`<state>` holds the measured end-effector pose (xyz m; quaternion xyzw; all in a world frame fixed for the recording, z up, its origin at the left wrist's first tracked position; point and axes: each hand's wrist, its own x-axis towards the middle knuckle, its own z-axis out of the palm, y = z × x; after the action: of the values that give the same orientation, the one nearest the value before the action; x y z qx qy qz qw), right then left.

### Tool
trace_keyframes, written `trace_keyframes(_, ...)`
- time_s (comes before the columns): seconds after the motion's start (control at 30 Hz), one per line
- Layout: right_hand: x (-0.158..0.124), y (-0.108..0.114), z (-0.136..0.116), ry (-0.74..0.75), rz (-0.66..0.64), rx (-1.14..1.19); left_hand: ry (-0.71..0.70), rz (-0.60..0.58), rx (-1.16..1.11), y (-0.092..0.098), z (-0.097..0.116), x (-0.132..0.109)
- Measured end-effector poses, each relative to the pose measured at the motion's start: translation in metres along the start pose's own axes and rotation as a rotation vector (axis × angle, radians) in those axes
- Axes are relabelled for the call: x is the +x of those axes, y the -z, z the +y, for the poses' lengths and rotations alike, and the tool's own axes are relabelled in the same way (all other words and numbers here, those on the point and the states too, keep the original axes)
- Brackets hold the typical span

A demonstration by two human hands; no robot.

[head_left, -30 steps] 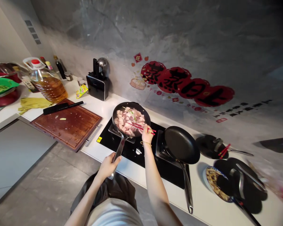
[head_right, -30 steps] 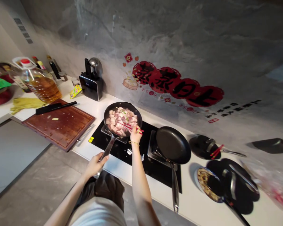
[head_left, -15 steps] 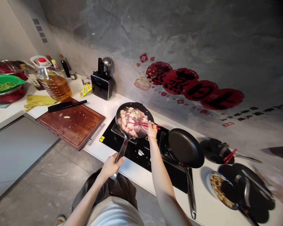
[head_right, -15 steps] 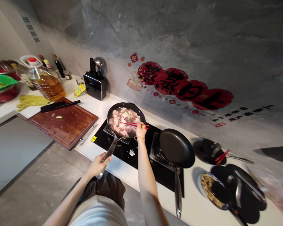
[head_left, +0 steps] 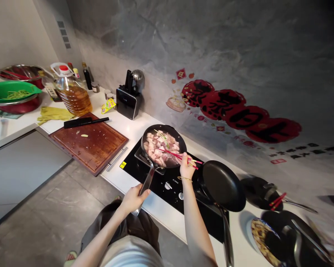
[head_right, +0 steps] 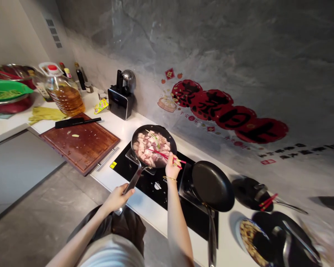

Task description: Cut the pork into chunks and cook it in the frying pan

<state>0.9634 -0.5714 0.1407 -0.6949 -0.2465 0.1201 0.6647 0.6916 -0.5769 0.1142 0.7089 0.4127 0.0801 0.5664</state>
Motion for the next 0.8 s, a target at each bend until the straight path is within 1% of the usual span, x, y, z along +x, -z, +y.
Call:
trace_keyframes(0.2, -0.005, 0.006, 0.005, -0.038, 0.025, 0.064, 0.009, -0.009, 0.015, 0.000, -0.001, 0.001)
trace_keyframes(0.33, -0.001, 0.008, 0.005, -0.078, 0.096, 0.167, 0.006, -0.012, 0.029, 0.000, 0.000, 0.000)
trace_keyframes(0.43, 0.004, 0.007, -0.001, -0.131, 0.142, 0.258, 0.004, -0.012, 0.039, 0.001, 0.001, 0.000)
trace_keyframes(0.6, 0.012, -0.007, -0.018, -0.144, 0.129, 0.346, 0.006, -0.009, 0.041, 0.002, 0.005, 0.000)
trace_keyframes(0.8, 0.026, -0.024, -0.034, -0.124, 0.159, 0.357, 0.014, -0.008, 0.018, 0.006, 0.006, 0.000)
